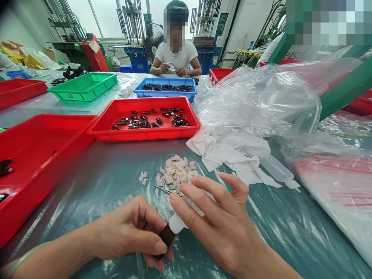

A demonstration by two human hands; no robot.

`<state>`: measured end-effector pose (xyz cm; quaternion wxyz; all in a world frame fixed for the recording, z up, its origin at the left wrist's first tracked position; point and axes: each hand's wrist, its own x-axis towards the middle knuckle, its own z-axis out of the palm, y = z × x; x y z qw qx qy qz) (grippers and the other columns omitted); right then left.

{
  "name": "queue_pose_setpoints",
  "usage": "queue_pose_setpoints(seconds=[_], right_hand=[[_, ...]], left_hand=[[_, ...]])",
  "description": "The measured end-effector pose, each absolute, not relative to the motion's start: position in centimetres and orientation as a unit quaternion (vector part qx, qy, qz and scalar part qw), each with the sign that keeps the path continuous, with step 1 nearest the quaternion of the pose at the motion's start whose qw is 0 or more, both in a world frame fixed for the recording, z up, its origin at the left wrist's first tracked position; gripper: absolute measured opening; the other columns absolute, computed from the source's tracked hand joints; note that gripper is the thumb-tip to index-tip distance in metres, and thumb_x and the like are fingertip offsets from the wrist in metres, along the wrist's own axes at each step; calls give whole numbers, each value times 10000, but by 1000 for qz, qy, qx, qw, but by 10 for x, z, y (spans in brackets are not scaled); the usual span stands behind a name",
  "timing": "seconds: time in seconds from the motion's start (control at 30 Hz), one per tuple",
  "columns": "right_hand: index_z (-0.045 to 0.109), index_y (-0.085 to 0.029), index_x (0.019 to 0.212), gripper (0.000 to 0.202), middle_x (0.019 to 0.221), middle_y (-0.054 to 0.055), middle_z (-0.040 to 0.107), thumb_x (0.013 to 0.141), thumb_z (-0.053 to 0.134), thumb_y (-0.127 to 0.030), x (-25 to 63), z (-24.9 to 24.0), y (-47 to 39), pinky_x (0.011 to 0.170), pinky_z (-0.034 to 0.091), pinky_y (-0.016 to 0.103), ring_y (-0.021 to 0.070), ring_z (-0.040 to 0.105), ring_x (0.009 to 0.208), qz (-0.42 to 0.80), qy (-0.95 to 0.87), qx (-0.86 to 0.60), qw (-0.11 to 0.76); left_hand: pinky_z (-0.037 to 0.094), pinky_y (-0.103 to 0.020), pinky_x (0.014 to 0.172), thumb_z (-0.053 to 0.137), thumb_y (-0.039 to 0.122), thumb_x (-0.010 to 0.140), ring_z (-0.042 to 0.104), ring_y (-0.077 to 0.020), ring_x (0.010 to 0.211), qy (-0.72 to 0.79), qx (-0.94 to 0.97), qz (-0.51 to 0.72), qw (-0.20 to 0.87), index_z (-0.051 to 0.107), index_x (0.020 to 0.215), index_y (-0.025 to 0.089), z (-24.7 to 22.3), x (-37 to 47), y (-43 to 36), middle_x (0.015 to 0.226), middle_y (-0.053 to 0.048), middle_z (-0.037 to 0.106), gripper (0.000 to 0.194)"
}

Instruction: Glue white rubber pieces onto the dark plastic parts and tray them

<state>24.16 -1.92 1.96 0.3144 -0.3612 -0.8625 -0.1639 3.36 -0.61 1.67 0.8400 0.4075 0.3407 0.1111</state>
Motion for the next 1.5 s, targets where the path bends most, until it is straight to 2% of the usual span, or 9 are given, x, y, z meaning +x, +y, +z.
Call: queue_pose_setpoints(seconds=[0.27, 0.67, 0.87, 1.17, 1.37, 1.5], right_hand=[[656, -265, 989, 318, 980, -17, 696, 943, 359, -160, 246, 20, -17, 1014, 245, 431, 171, 544, 1026, -138, -867, -342, 336], [646, -258, 992, 285, 980, -8, 689, 930, 401, -127, 244, 18, -17, 951, 296, 432, 176, 541, 1000, -119, -856, -367, 345], [641, -232, 1004, 269, 979, 13, 688, 939, 391, -156, 241, 21, -18, 956, 277, 434, 185, 524, 1009, -122, -871, -355, 316], [653, -251, 993, 273, 962, -5, 695, 926, 408, -151, 245, 20, -18, 1017, 245, 424, 173, 531, 1028, -136, -871, -344, 322], [653, -275, 935, 302, 931, -16, 696, 930, 390, -126, 243, 18, -15, 956, 306, 415, 160, 560, 964, -95, -859, -355, 358], [646, -265, 969, 309, 930, -10, 696, 929, 384, -108, 241, 19, -16, 946, 280, 419, 162, 553, 962, -95, -856, -368, 350]], left_hand=[[494, -146, 581, 715, 246, 635, 590, -74, 546, 350, 405, 113, 837, 731, 745, 98, 16, 33, -6, 602, -26, 635, 186], [480, -134, 571, 676, 195, 651, 564, -54, 527, 343, 419, 109, 834, 723, 747, 82, 19, 34, -5, 613, -17, 621, 156], [467, -136, 554, 680, 216, 655, 561, -68, 513, 339, 429, 107, 830, 716, 744, 70, 18, 35, -7, 542, -5, 570, 175], [487, -144, 576, 676, 211, 639, 584, -70, 547, 356, 416, 108, 830, 711, 718, 80, 19, 35, -5, 605, -18, 611, 157], [482, -147, 576, 687, 226, 633, 569, -69, 526, 346, 416, 106, 834, 710, 710, 87, 18, 34, -5, 594, -12, 603, 160], [474, -145, 560, 690, 241, 636, 564, -73, 517, 346, 425, 99, 830, 712, 716, 84, 17, 35, -7, 563, -6, 582, 177]])
